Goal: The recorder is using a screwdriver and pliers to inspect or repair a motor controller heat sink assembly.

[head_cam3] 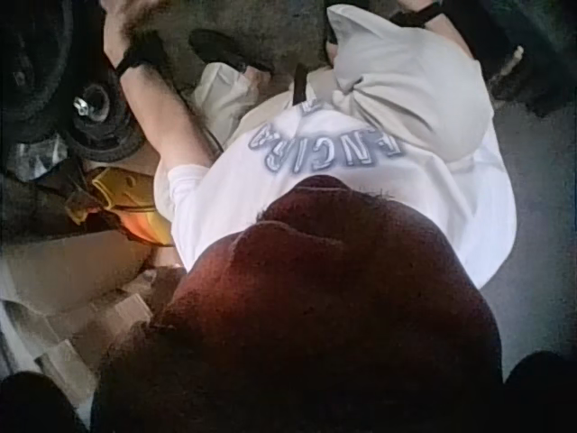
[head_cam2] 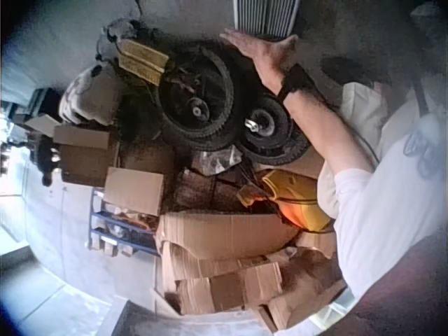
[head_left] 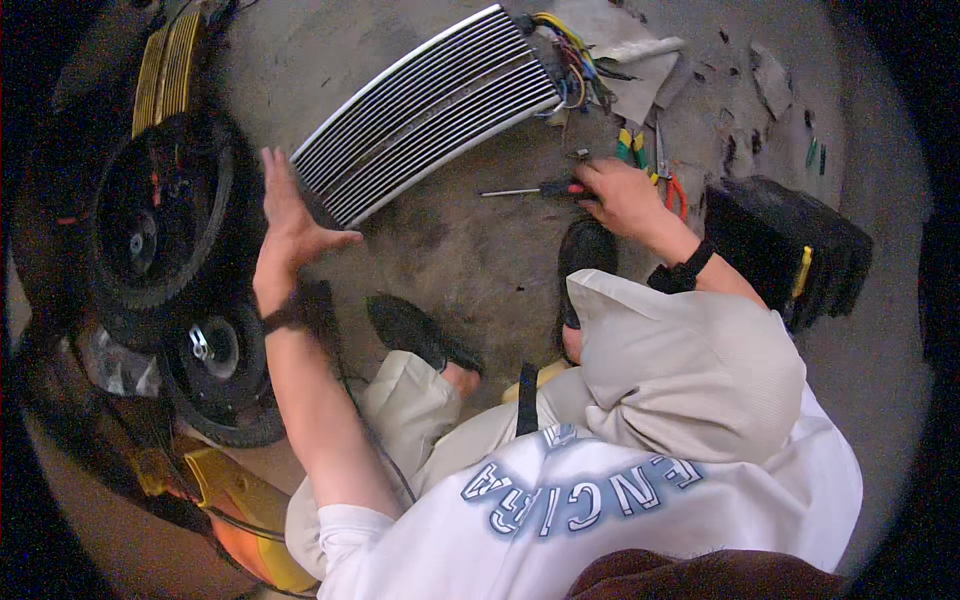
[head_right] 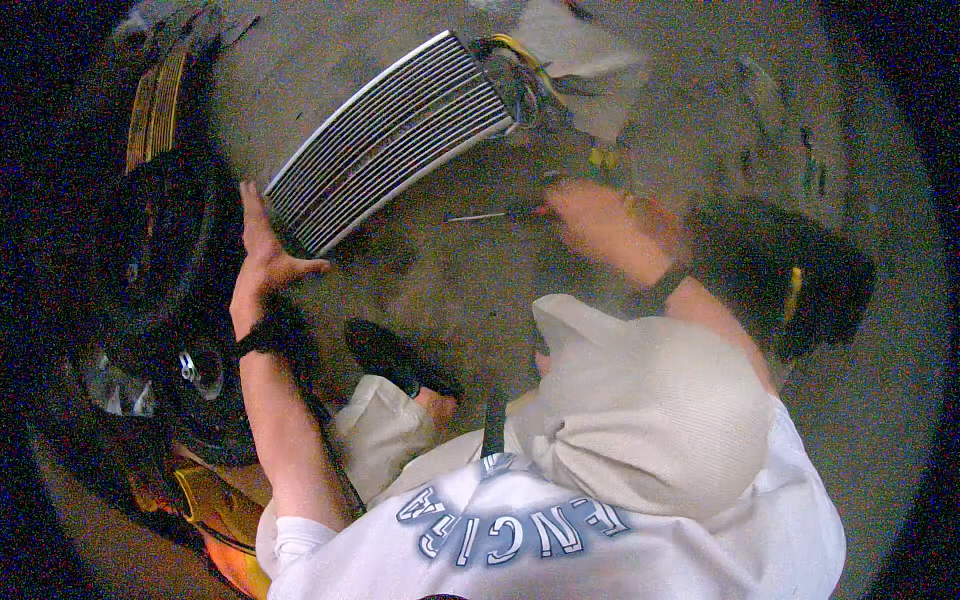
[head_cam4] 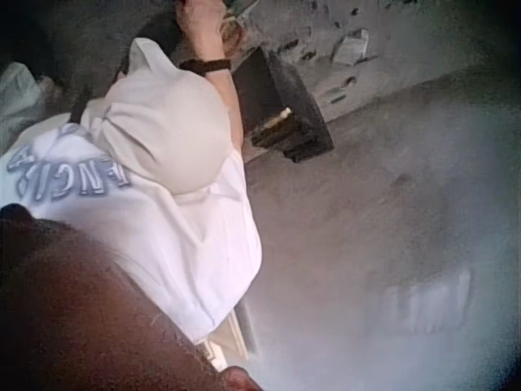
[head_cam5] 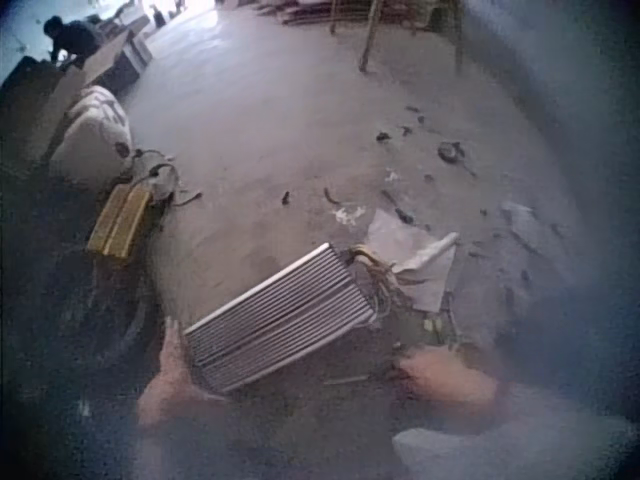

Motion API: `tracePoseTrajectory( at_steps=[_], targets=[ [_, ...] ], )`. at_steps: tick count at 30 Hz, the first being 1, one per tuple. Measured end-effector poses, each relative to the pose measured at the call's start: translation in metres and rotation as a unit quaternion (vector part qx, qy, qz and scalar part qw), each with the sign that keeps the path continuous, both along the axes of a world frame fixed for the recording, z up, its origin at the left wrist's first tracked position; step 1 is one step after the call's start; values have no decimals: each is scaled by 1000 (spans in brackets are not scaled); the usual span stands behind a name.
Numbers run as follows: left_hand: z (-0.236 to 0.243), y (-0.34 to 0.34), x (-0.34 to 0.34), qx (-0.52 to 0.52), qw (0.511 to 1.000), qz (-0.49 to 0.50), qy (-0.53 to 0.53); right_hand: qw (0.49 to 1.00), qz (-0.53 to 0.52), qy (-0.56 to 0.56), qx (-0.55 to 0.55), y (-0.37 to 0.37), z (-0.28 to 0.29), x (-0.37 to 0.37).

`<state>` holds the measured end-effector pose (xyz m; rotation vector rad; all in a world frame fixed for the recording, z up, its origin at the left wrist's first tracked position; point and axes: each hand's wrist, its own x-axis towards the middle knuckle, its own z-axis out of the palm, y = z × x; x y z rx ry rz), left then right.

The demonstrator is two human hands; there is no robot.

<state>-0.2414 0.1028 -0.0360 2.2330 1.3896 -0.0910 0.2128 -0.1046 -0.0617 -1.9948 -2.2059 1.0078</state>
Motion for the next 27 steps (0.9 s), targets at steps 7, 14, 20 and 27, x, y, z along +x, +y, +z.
tracePoseTrajectory(
  at_steps=[7,14,20,27],
  targets=[
    [40,-1,128,105,985,-124,-58,999,19,-42,-26,-2,-8,-9],
    [21,-5,197,102,986,-130,-34,978,-84,163,-103,13,44,7],
    [10,5,220,136,981,-136,-37,917,-326,231,22,37,74,13],
    [13,8,225,131,977,-156,-66,885,-366,153,243,83,3,40]
  ],
)
